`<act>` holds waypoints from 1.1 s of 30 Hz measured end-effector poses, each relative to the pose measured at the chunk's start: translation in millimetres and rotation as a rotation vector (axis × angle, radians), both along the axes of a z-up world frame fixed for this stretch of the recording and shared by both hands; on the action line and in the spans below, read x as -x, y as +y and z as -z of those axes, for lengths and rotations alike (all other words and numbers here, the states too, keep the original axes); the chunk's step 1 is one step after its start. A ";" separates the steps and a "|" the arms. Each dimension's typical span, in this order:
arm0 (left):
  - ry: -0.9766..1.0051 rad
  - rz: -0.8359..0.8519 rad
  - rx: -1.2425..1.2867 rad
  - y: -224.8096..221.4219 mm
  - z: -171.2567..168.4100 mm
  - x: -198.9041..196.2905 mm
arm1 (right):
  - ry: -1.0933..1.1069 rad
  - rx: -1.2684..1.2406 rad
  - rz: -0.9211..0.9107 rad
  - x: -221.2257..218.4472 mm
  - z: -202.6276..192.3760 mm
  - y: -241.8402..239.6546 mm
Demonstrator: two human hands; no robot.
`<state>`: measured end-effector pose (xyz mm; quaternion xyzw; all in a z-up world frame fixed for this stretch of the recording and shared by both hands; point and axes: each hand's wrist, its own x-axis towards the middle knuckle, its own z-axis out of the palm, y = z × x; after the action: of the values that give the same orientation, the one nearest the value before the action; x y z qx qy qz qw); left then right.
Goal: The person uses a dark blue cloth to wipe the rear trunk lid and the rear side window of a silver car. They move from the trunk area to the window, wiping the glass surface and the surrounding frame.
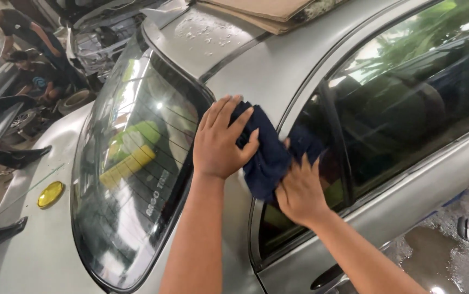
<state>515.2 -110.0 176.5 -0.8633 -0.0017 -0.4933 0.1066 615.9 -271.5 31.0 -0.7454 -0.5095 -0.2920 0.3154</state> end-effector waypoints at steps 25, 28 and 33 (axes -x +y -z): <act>-0.259 -0.095 -0.023 1.4 17.2 9.4 | -0.099 -0.030 -0.069 -18.5 -68.6 28.8; -0.262 -0.099 -0.046 5.6 24.7 5.2 | -0.121 -0.021 0.017 -24.5 -49.7 20.8; -0.329 -0.017 0.009 -14.3 34.8 12.8 | 0.110 0.000 0.162 -39.4 -14.9 -3.6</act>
<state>502.4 -124.3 141.7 -0.7714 -0.0287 -0.6270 0.1051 655.3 -275.1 45.9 -0.7992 -0.4293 -0.2752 0.3182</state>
